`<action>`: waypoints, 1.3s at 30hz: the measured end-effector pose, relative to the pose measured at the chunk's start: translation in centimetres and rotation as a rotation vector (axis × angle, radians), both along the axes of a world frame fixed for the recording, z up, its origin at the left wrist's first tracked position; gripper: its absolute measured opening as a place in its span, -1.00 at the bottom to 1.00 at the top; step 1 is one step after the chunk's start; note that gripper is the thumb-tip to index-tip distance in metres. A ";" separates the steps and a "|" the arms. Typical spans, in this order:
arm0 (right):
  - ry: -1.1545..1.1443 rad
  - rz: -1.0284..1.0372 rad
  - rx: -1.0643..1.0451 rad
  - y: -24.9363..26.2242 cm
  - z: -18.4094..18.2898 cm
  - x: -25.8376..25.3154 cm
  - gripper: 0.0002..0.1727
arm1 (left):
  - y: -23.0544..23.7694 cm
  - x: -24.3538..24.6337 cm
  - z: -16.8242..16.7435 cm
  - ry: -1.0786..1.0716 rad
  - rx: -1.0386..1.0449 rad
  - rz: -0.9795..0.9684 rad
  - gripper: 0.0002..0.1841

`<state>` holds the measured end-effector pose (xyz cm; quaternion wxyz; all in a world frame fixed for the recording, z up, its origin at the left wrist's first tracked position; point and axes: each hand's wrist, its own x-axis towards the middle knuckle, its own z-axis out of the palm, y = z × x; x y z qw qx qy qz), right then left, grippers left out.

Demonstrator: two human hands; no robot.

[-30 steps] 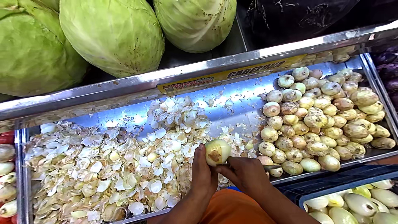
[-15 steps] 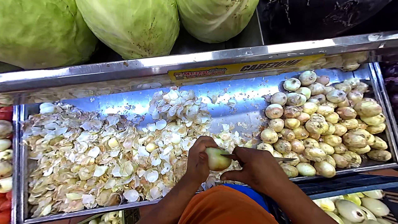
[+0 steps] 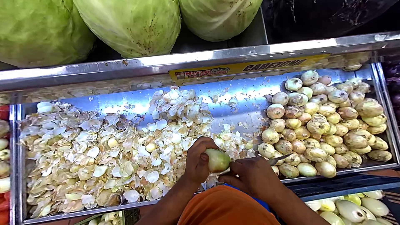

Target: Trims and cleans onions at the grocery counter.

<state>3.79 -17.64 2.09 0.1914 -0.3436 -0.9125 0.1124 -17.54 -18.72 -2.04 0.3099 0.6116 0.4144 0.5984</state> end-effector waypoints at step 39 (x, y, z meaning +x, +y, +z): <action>-0.248 0.300 -0.168 0.3 0.6 0.9 -0.25 | 1.0 -0.6 0.7 0.270 0.009 0.099 -0.14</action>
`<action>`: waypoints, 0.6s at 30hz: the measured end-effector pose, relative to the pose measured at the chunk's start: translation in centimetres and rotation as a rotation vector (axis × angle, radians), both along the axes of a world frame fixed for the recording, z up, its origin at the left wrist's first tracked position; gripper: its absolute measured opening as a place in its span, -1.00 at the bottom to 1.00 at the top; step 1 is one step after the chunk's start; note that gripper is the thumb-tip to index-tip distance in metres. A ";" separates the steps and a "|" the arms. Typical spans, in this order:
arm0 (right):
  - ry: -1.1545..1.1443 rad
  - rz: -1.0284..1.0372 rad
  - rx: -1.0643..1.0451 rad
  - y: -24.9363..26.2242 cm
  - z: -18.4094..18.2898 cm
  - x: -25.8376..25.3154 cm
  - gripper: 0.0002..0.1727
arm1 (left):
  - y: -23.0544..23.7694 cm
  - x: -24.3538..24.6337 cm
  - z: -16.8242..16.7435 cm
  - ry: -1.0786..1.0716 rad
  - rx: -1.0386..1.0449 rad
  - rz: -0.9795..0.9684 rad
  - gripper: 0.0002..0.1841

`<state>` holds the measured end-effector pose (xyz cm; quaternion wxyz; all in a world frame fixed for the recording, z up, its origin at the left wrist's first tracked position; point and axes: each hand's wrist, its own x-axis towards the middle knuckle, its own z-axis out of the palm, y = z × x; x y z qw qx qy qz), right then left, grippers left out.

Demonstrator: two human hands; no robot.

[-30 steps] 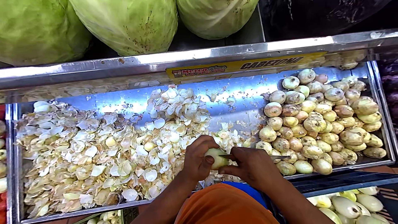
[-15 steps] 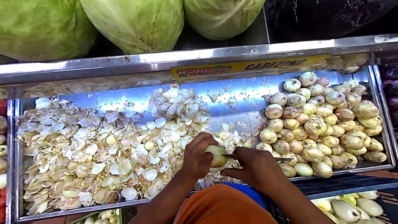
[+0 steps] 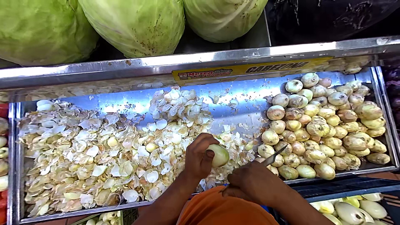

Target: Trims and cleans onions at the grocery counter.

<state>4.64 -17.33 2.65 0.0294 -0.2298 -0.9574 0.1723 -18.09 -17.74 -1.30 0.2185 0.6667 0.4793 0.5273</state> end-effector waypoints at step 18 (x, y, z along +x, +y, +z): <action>0.191 -0.550 0.252 0.1 -2.7 -1.2 -0.23 | -0.6 3.2 1.5 -0.337 -0.726 0.230 -0.40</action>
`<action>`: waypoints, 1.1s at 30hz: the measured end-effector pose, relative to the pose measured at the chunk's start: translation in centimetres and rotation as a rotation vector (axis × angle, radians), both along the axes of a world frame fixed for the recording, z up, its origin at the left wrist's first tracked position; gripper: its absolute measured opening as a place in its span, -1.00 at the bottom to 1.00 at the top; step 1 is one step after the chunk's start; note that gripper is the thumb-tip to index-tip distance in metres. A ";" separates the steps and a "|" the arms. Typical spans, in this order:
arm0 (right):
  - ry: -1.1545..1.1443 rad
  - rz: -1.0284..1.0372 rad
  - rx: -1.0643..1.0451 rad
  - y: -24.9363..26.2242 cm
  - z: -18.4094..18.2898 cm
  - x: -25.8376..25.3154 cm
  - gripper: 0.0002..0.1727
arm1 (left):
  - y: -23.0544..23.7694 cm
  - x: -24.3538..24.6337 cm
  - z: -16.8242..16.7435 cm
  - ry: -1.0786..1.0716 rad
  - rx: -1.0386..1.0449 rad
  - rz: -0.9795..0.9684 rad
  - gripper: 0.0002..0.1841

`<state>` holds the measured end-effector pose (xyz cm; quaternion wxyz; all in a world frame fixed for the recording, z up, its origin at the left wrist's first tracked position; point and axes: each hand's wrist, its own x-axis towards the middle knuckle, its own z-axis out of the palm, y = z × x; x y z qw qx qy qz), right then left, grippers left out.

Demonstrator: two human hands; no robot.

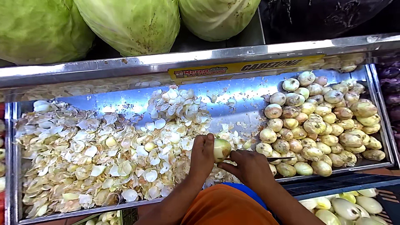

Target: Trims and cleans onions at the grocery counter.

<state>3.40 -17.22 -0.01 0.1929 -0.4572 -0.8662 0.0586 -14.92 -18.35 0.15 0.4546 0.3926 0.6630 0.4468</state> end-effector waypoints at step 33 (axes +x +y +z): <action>1.134 -1.588 -0.770 -20.8 -6.3 39.0 -0.54 | 0.8 16.8 -14.8 0.021 -0.514 -0.865 -0.52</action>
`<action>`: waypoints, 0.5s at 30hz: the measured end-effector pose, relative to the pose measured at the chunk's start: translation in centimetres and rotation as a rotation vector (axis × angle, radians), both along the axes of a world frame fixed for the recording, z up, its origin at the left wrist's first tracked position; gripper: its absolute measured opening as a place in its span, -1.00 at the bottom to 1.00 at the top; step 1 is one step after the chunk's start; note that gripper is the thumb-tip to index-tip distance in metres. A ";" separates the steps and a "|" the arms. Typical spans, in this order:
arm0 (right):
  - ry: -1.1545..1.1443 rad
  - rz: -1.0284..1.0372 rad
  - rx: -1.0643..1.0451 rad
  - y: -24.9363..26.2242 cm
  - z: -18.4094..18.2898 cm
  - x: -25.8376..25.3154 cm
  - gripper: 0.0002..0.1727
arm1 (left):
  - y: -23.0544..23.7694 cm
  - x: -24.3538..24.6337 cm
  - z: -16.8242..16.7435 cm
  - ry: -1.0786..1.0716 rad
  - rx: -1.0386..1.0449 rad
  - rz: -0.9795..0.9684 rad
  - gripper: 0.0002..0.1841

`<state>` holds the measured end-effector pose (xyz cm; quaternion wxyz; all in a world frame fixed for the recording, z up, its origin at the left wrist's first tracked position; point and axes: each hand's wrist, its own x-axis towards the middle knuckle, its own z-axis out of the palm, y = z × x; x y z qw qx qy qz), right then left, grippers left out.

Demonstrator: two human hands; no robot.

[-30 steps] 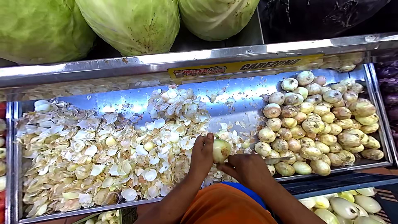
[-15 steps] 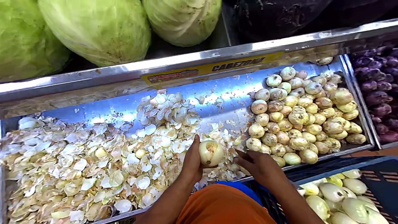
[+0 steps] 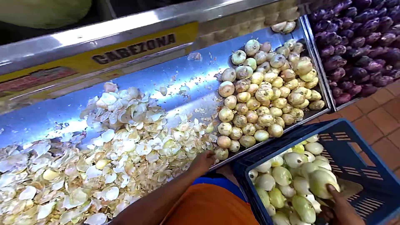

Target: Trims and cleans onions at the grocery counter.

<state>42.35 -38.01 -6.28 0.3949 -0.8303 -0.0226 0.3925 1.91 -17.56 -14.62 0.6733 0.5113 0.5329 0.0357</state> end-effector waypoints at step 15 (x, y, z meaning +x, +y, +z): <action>-0.206 1.296 0.278 11.1 21.0 -10.6 -0.59 | 12.6 16.7 -9.4 0.595 0.332 0.001 0.10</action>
